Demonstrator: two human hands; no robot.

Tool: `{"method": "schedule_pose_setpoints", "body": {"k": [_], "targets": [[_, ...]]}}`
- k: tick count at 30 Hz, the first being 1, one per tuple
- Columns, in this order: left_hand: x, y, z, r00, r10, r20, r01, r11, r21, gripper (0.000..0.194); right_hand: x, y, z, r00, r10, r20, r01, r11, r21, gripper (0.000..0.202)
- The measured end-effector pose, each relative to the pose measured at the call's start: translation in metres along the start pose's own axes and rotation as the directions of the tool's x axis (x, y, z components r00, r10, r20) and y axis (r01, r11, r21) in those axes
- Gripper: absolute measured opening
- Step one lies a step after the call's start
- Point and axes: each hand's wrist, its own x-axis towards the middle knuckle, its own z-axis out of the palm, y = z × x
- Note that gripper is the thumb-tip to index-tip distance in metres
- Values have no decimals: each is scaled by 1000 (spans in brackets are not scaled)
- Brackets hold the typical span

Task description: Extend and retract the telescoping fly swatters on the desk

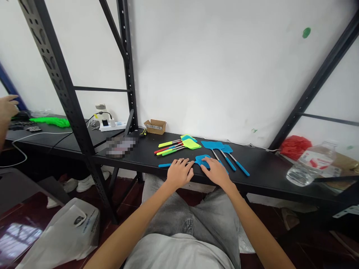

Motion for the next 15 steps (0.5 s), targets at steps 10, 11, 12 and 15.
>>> {"method": "schedule_pose_setpoints", "body": {"k": [10,11,12,15], "targets": [[-1,0,0,1000,6,-9,-6,1000,-5,41,0,0,0,1000,-3,-10,3,1000,7,40],[-1,0,0,1000,7,-6,-7,1000,-1,41,0,-1,-1,1000,-6,-12,6,1000,10,40],[-1,0,0,1000,7,-4,-7,1000,1,41,0,-2,-2,1000,-9,-15,9,1000,13,38],[0,0,0,1000,5,-2,-5,1000,0,41,-1,-3,-4,1000,-14,-15,14,1000,16,35]]}}
